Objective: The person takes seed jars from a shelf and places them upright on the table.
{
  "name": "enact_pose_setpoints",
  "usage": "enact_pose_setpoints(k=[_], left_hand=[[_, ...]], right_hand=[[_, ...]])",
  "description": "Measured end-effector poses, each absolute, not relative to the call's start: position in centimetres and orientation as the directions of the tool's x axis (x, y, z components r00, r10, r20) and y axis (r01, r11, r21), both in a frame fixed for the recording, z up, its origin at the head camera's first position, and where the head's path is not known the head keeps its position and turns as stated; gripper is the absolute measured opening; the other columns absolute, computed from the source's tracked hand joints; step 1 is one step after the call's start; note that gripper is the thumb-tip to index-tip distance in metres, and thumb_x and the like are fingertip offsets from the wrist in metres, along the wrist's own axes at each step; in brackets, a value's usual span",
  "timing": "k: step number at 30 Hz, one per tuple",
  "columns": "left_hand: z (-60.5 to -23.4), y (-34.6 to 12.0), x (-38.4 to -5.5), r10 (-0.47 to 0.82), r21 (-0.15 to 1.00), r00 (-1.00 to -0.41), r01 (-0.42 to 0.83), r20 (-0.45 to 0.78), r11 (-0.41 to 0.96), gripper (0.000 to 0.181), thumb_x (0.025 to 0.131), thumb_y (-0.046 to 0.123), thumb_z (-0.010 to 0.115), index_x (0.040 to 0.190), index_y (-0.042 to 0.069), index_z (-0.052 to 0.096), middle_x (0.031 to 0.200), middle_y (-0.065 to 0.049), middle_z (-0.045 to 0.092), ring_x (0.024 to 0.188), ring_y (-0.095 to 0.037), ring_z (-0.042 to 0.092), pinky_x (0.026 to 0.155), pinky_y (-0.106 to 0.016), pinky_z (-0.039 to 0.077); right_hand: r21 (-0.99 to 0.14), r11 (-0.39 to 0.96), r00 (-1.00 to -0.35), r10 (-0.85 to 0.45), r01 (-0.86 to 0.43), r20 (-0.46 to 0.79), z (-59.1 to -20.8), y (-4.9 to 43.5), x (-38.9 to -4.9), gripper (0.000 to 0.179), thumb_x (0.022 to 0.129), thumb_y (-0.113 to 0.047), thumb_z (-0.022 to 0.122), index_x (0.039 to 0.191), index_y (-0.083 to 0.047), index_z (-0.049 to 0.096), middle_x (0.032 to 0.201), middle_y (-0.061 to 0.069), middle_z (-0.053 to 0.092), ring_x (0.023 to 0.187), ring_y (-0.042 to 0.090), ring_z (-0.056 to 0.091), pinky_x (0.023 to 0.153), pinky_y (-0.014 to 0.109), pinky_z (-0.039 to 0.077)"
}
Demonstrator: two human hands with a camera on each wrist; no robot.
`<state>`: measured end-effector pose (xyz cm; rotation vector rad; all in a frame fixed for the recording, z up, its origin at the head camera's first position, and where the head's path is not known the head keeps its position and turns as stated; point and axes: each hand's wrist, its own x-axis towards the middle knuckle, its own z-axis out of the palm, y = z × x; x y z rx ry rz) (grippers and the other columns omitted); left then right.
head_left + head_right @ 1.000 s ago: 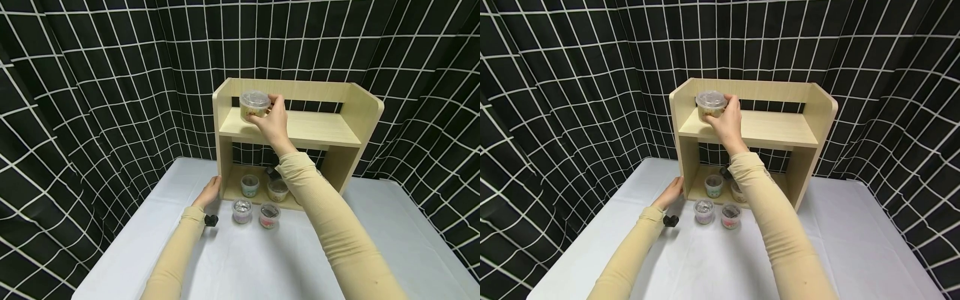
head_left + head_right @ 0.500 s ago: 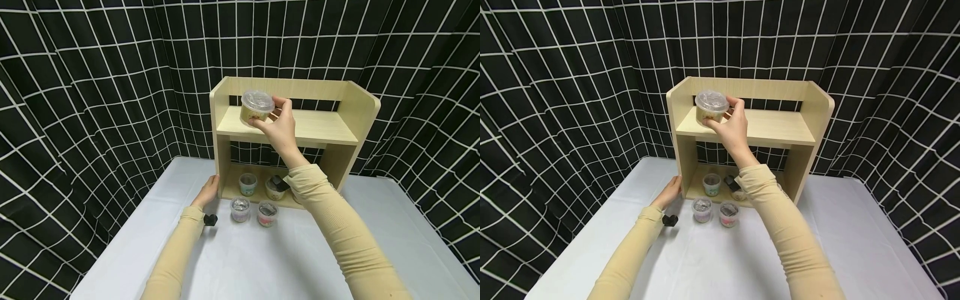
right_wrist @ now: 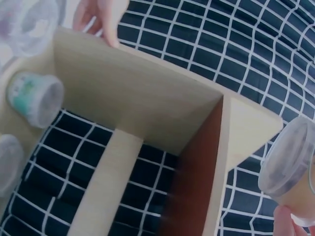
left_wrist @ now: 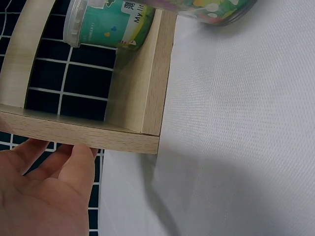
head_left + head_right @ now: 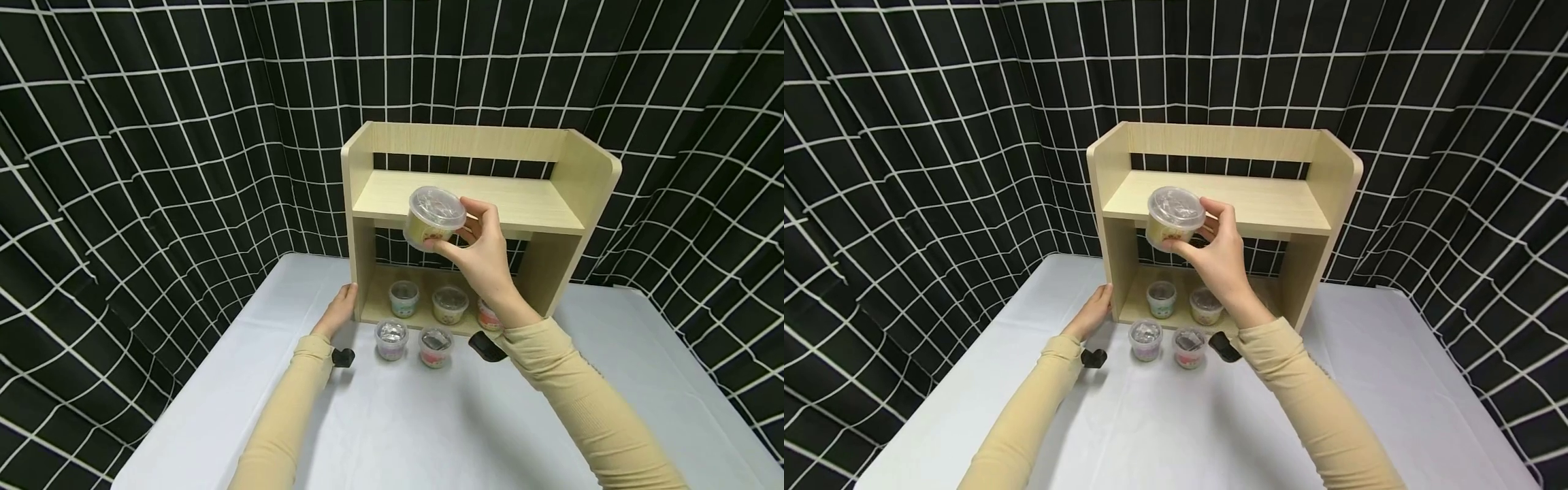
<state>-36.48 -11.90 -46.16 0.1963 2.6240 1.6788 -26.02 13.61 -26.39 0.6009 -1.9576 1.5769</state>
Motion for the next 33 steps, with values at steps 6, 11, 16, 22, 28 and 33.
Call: enact_pose_setpoints(k=[6,11,16,22,28,33], left_hand=[[-46.5,-11.9,-36.4,0.115,0.911,-0.993,0.079,0.035,0.405,0.065,0.099,0.052,0.024,0.143,0.004,0.031,0.145,-0.019,0.031,0.131,-0.037,0.027,0.107,-0.048,0.022],[-47.0,-11.9,-36.3,0.110,0.909,-0.994,0.067,0.024,0.411,0.065,0.099,0.052,0.023,0.143,0.005,0.031,0.145,-0.019,0.030,0.132,-0.037,0.026,0.107,-0.048,0.021],[-47.0,-11.8,-36.2,0.106,0.916,-0.994,0.078,0.039,0.393,0.067,0.098,0.054,0.023,0.142,0.005,0.031,0.145,-0.019,0.031,0.132,-0.037,0.026,0.107,-0.049,0.021],[-46.5,-11.7,-36.1,0.103,0.915,-0.994,0.080,0.042,0.395,0.069,0.097,0.056,0.022,0.141,0.005,0.032,0.144,-0.020,0.032,0.131,-0.038,0.027,0.106,-0.050,0.023],[-46.2,-11.6,-36.2,0.104,0.922,-0.994,0.059,0.021,0.382,0.065,0.098,0.053,0.023,0.143,0.005,0.030,0.146,-0.019,0.029,0.133,-0.036,0.025,0.108,-0.047,0.020],[-46.0,-11.5,-36.2,0.105,0.921,-0.994,0.068,0.030,0.382,0.064,0.099,0.051,0.023,0.142,0.005,0.030,0.146,-0.019,0.029,0.133,-0.036,0.025,0.108,-0.047,0.020]], right_hand=[[-0.762,0.224,-0.782,-0.003,-0.608,0.623,-29.0,15.5,-24.8,0.077,0.068,-0.002,0.082,0.128,0.002,0.035,0.126,0.012,0.043,0.114,0.019,0.050,0.095,0.025,0.041],[-0.809,0.244,-0.832,0.018,-0.534,0.554,-31.6,17.3,-24.1,0.075,0.069,-0.002,0.081,0.128,0.004,0.034,0.125,0.012,0.044,0.111,0.018,0.050,0.092,0.022,0.043],[-0.836,0.273,-0.865,0.027,-0.476,0.501,-33.6,19.0,-23.2,0.076,0.070,-0.003,0.081,0.129,0.004,0.033,0.124,0.015,0.047,0.108,0.016,0.052,0.089,0.020,0.044],[-0.850,0.287,-0.885,0.018,-0.442,0.466,-35.3,20.3,-22.3,0.075,0.070,0.003,0.079,0.128,0.007,0.032,0.125,0.019,0.046,0.106,0.017,0.051,0.086,0.017,0.045],[-0.860,0.355,-0.914,0.034,-0.366,0.403,-37.5,21.3,-21.9,0.074,0.070,0.004,0.079,0.126,0.012,0.031,0.127,0.025,0.041,0.114,0.033,0.046,0.093,0.023,0.042],[-0.874,0.390,-0.940,0.055,-0.290,0.336,-40.7,22.7,-22.5,0.079,0.069,-0.005,0.082,0.127,0.011,0.032,0.128,0.025,0.041,0.116,0.035,0.045,0.095,0.031,0.041]])
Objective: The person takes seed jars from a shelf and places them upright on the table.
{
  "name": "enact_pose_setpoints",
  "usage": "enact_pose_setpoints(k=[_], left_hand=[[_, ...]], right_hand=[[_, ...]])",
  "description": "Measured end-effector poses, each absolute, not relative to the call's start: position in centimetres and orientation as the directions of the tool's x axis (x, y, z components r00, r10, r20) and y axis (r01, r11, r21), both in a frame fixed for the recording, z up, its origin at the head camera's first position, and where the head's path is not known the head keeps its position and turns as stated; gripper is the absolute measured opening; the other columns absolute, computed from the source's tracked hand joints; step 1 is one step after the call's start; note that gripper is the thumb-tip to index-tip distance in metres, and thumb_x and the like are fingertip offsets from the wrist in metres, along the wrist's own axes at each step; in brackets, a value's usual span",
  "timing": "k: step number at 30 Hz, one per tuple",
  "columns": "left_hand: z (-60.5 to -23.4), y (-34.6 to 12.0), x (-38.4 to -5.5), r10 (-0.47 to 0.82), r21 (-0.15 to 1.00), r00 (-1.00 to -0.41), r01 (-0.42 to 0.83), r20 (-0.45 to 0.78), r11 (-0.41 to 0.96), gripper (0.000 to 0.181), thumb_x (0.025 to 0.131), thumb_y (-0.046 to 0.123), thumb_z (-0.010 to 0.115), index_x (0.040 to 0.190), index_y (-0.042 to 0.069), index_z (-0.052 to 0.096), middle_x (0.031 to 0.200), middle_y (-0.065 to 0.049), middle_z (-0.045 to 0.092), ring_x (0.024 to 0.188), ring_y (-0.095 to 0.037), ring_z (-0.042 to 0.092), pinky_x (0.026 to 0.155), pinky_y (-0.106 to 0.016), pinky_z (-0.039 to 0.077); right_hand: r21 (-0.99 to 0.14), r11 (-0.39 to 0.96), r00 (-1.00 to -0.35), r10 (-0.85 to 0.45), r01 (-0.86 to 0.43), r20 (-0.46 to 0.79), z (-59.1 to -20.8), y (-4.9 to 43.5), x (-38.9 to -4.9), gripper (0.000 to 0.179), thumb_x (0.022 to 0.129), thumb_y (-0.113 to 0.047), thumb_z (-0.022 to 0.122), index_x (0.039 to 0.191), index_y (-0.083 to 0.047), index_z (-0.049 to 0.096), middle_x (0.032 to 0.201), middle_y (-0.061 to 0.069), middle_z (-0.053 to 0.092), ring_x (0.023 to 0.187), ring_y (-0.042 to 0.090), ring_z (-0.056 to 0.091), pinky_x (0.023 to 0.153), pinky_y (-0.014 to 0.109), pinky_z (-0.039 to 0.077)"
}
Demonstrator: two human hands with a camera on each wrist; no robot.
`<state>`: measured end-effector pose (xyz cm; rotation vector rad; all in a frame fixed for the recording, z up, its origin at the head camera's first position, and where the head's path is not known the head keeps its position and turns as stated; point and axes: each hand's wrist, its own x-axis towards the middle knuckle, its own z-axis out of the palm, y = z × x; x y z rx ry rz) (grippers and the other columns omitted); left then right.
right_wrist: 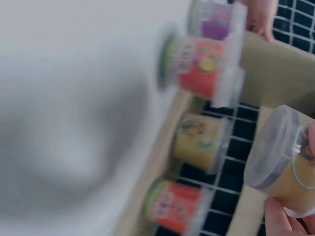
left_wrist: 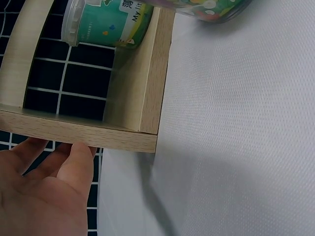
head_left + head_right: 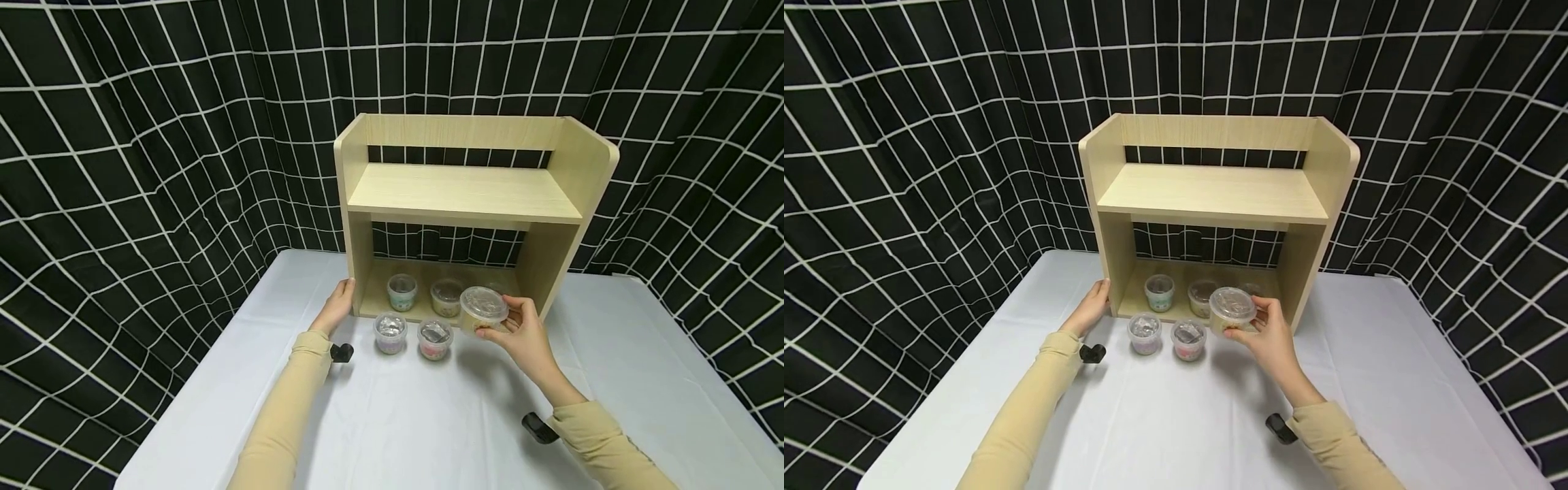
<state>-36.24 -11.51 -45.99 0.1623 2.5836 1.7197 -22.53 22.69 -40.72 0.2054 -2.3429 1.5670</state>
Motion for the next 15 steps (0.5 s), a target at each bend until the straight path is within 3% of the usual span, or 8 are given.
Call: enact_pose_setpoints(k=[6,15], left_hand=[[-46.0,-11.6,-36.3,0.107,0.915,-0.994,0.073,0.033,0.397,0.065,0.098,0.053,0.022,0.142,0.005,0.030,0.145,-0.019,0.030,0.132,-0.036,0.026,0.107,-0.048,0.021],[-46.1,-11.5,-36.4,0.112,0.916,-0.993,0.065,0.022,0.397,0.061,0.100,0.049,0.022,0.142,0.006,0.030,0.145,-0.019,0.031,0.132,-0.035,0.027,0.107,-0.047,0.021]], right_hand=[[-0.854,0.473,-0.954,0.083,-0.217,0.288,-43.0,23.5,-22.7,0.078,0.066,-0.011,0.085,0.123,0.008,0.035,0.124,0.026,0.044,0.112,0.039,0.049,0.089,0.038,0.045],[-0.837,0.518,-0.963,0.085,-0.176,0.256,-45.4,24.5,-23.1,0.080,0.064,-0.013,0.086,0.122,0.008,0.035,0.123,0.027,0.042,0.112,0.043,0.048,0.090,0.039,0.045]])
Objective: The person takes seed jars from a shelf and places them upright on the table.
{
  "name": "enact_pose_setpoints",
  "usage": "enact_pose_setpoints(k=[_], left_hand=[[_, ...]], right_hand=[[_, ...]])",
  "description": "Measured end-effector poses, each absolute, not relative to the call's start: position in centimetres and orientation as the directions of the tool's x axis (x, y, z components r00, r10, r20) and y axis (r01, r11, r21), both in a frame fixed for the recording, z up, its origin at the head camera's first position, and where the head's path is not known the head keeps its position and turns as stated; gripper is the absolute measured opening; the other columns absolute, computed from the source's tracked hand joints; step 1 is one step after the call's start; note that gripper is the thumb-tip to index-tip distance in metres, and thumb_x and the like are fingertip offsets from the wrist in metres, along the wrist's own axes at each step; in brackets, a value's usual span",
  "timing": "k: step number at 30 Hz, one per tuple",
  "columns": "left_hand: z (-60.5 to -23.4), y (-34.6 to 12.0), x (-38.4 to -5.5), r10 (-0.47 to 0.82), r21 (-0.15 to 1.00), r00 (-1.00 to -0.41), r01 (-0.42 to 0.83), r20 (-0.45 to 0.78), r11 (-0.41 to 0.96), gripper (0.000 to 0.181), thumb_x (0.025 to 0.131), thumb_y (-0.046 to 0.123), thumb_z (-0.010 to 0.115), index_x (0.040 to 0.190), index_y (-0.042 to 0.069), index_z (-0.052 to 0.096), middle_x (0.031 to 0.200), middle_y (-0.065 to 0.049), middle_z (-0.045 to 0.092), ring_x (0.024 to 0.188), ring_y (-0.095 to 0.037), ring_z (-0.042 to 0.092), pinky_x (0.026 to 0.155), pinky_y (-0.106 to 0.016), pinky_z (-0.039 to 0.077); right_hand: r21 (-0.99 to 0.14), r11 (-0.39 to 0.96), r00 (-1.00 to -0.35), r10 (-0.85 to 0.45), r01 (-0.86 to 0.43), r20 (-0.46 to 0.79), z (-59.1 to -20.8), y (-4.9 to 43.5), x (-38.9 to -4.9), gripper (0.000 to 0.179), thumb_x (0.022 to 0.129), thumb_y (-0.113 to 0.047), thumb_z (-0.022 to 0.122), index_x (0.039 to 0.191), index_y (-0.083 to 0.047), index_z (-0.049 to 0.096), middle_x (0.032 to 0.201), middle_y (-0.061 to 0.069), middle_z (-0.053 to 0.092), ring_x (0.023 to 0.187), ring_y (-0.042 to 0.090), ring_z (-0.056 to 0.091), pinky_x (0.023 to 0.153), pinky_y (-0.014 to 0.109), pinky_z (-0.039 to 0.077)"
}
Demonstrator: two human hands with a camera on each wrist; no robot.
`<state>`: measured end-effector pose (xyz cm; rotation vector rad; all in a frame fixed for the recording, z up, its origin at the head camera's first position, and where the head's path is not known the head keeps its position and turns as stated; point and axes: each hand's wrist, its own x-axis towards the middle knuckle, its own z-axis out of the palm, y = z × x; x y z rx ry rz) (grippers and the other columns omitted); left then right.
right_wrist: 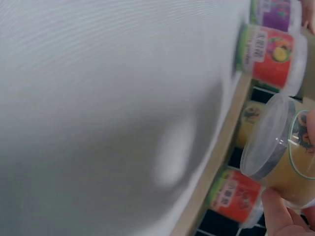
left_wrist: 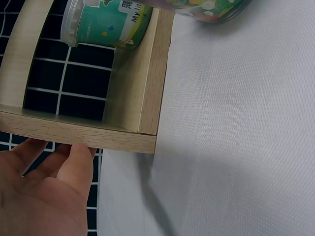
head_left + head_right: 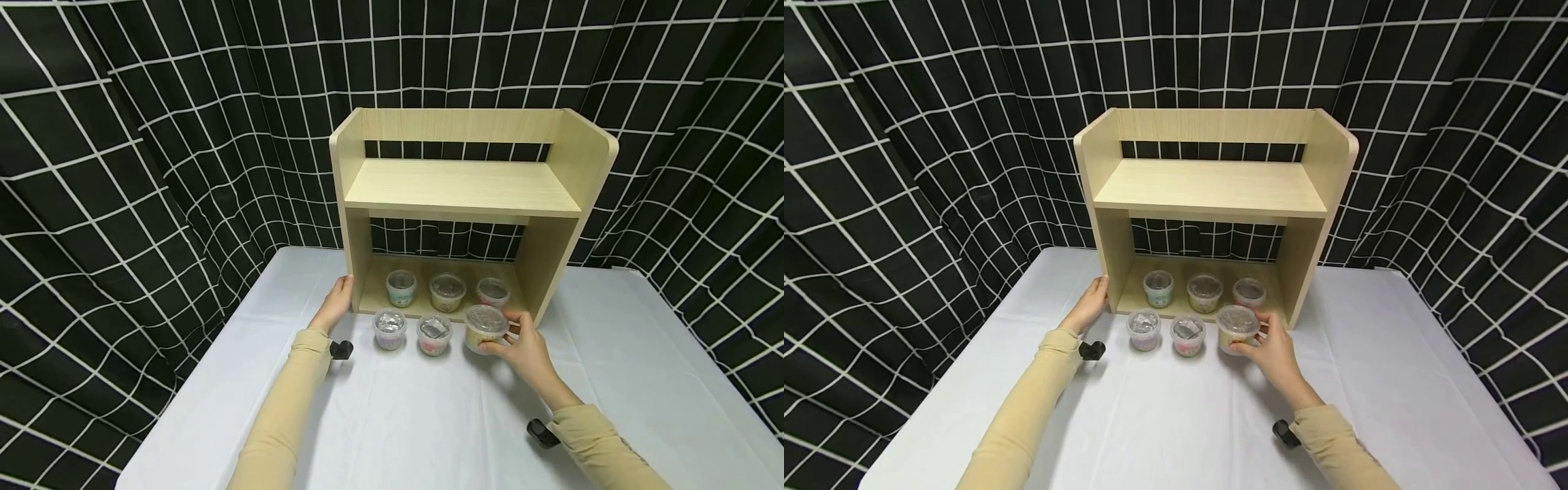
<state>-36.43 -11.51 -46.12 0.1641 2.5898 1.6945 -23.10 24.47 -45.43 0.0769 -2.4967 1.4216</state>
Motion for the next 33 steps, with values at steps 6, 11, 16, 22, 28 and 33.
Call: enact_pose_setpoints(k=[6,11,16,22,28,33], left_hand=[[-46.2,-11.4,-36.4,0.106,0.920,-0.994,0.069,0.031,0.386,0.059,0.101,0.046,0.024,0.141,0.004,0.031,0.145,-0.020,0.031,0.132,-0.036,0.027,0.107,-0.047,0.021],[-46.3,-11.3,-36.4,0.101,0.925,-0.994,0.068,0.033,0.374,0.058,0.101,0.045,0.024,0.141,0.004,0.032,0.144,-0.020,0.032,0.132,-0.036,0.027,0.107,-0.047,0.022],[-46.2,-11.2,-36.2,0.102,0.925,-0.994,0.064,0.028,0.375,0.058,0.101,0.045,0.024,0.141,0.005,0.032,0.144,-0.020,0.031,0.132,-0.036,0.027,0.107,-0.047,0.022],[-46.2,-11.2,-36.1,0.102,0.929,-0.995,0.055,0.019,0.367,0.060,0.100,0.048,0.024,0.141,0.005,0.032,0.143,-0.021,0.033,0.128,-0.037,0.033,0.105,-0.048,0.026],[-46.2,-11.4,-36.2,0.103,0.929,-0.995,0.049,0.012,0.367,0.061,0.099,0.050,0.024,0.141,0.007,0.031,0.142,-0.020,0.034,0.126,-0.038,0.037,0.104,-0.048,0.028],[-46.2,-11.5,-36.3,0.110,0.929,-0.994,0.057,0.017,0.366,0.062,0.099,0.051,0.023,0.141,0.007,0.031,0.142,-0.020,0.034,0.127,-0.037,0.034,0.105,-0.048,0.026]], right_hand=[[-0.832,0.526,-0.967,0.063,-0.178,0.247,-46.4,25.0,-23.2,0.077,0.065,-0.009,0.085,0.121,0.009,0.034,0.122,0.028,0.041,0.112,0.044,0.047,0.090,0.039,0.045],[-0.819,0.538,-0.964,0.045,-0.199,0.264,-47.0,25.1,-23.3,0.075,0.065,-0.008,0.085,0.118,0.008,0.035,0.121,0.027,0.043,0.110,0.044,0.048,0.090,0.041,0.045],[-0.818,0.541,-0.965,0.043,-0.196,0.259,-47.3,24.9,-23.4,0.075,0.064,-0.005,0.085,0.118,0.010,0.033,0.122,0.028,0.040,0.111,0.047,0.046,0.090,0.040,0.045],[-0.818,0.554,-0.971,0.069,-0.153,0.228,-47.6,24.5,-23.5,0.075,0.066,-0.006,0.084,0.118,0.009,0.033,0.123,0.030,0.041,0.113,0.047,0.046,0.090,0.041,0.045],[-0.808,0.572,-0.970,0.083,-0.141,0.228,-47.8,24.3,-23.6,0.074,0.066,-0.006,0.084,0.117,0.008,0.033,0.122,0.030,0.042,0.112,0.047,0.046,0.089,0.043,0.045],[-0.800,0.584,-0.970,0.083,-0.139,0.229,-47.9,24.3,-23.7,0.075,0.065,-0.004,0.084,0.116,0.010,0.032,0.120,0.031,0.042,0.109,0.047,0.047,0.089,0.046,0.046]])
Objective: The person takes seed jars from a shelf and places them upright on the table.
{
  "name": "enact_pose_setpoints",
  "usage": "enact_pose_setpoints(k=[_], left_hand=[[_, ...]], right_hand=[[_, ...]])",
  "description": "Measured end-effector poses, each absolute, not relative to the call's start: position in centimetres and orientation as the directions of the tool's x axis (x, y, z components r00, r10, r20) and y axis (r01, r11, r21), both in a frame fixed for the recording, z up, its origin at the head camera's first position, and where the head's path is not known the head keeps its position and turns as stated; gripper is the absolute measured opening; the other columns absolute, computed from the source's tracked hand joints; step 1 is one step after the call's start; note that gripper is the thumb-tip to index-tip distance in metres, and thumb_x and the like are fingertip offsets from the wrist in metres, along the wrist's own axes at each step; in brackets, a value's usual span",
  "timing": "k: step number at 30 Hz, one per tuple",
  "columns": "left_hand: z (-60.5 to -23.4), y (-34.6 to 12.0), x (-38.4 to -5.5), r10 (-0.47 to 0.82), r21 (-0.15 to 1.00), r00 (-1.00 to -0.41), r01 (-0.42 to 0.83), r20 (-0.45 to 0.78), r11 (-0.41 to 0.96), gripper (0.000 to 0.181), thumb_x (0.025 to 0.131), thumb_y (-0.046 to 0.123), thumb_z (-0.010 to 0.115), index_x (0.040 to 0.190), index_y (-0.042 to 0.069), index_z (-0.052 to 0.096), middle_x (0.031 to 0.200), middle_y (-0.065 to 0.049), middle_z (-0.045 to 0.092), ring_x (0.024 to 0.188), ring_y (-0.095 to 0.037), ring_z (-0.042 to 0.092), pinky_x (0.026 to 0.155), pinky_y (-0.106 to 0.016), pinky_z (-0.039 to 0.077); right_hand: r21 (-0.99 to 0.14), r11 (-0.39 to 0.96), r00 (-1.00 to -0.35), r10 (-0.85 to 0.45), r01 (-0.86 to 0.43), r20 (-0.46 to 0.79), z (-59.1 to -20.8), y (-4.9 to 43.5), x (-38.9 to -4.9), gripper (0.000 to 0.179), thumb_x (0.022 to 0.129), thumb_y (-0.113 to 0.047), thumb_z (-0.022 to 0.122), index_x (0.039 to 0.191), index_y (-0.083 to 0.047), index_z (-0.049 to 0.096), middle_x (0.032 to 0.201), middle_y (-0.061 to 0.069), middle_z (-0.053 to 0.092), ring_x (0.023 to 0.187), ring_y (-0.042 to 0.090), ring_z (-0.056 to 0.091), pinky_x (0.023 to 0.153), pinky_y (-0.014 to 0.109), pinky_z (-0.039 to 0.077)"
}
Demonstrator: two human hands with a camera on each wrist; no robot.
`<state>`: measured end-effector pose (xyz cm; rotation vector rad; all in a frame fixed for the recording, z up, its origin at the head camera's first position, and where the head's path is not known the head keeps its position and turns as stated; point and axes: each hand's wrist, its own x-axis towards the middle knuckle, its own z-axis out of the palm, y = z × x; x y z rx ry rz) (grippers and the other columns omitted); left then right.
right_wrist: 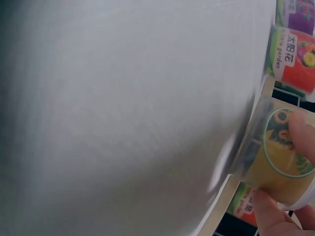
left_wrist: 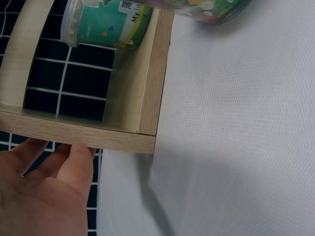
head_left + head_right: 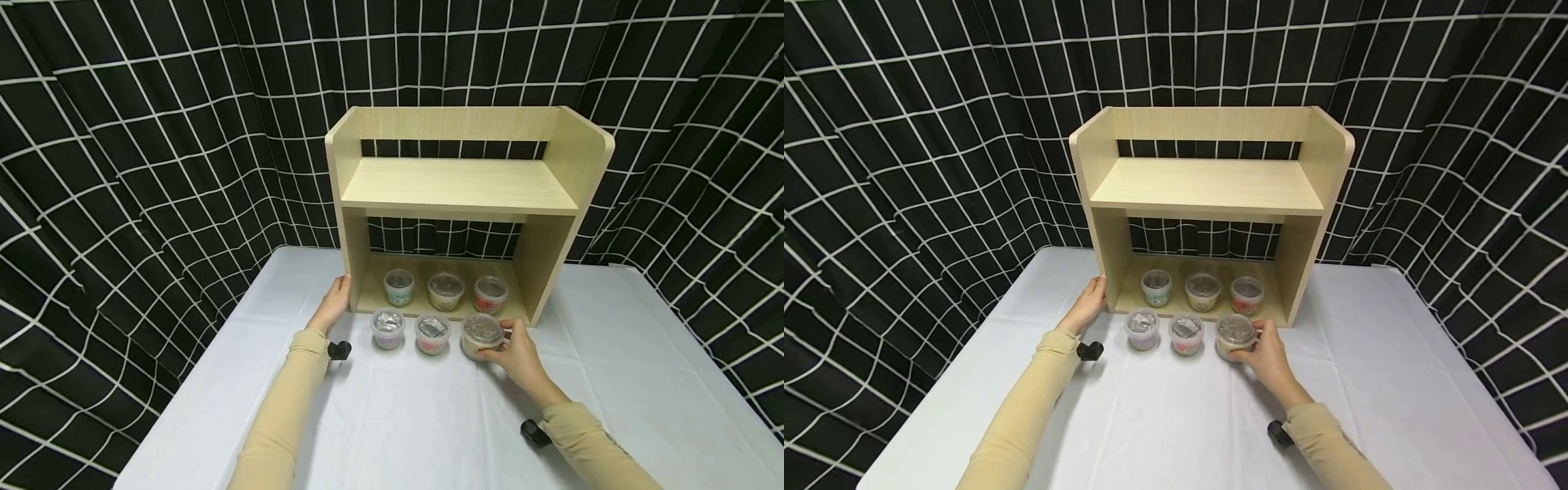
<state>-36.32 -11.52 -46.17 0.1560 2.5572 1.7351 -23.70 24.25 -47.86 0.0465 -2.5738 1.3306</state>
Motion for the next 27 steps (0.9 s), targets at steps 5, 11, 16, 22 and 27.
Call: enact_pose_setpoints(k=[5,11,16,22,27], left_hand=[[-46.29,-11.65,-36.23,0.110,0.927,-0.994,0.055,0.015,0.371,0.063,0.098,0.053,0.023,0.142,0.008,0.031,0.143,-0.020,0.034,0.128,-0.037,0.034,0.106,-0.048,0.025],[-46.30,-11.51,-36.30,0.106,0.926,-0.994,0.043,0.003,0.375,0.067,0.097,0.056,0.022,0.142,0.008,0.030,0.143,-0.020,0.033,0.127,-0.037,0.034,0.106,-0.048,0.025],[-46.34,-11.41,-36.40,0.100,0.927,-0.995,0.037,-0.001,0.374,0.068,0.096,0.057,0.022,0.143,0.008,0.029,0.144,-0.021,0.032,0.124,-0.038,0.038,0.105,-0.048,0.026],[-46.49,-11.44,-36.51,0.096,0.924,-0.995,0.043,0.006,0.381,0.067,0.097,0.055,0.021,0.142,0.006,0.029,0.142,-0.023,0.033,0.123,-0.040,0.039,0.104,-0.049,0.027],[-46.30,-11.38,-36.43,0.095,0.919,-0.995,0.050,0.013,0.390,0.067,0.098,0.054,0.021,0.142,0.005,0.030,0.142,-0.022,0.033,0.128,-0.039,0.033,0.106,-0.048,0.024]], right_hand=[[-0.791,0.598,-0.974,0.076,-0.126,0.212,-47.86,24.10,-23.59,0.076,0.065,-0.001,0.083,0.117,0.012,0.029,0.119,0.034,0.039,0.108,0.048,0.047,0.088,0.048,0.046],[-0.752,0.648,-0.973,0.072,-0.122,0.220,-47.63,23.83,-23.30,0.074,0.064,0.001,0.083,0.113,0.012,0.029,0.116,0.036,0.039,0.106,0.048,0.047,0.085,0.050,0.046],[-0.729,0.672,-0.972,0.060,-0.129,0.227,-47.75,23.81,-23.26,0.073,0.065,0.002,0.082,0.113,0.012,0.028,0.116,0.037,0.039,0.105,0.048,0.047,0.084,0.050,0.045],[-0.738,0.663,-0.974,0.058,-0.126,0.219,-47.94,23.81,-23.24,0.072,0.066,0.003,0.081,0.114,0.011,0.027,0.118,0.036,0.038,0.107,0.048,0.047,0.086,0.050,0.045],[-0.763,0.632,-0.977,0.038,-0.138,0.209,-47.77,24.10,-23.06,0.074,0.067,0.004,0.080,0.116,0.012,0.026,0.121,0.038,0.036,0.111,0.050,0.045,0.091,0.050,0.043]])
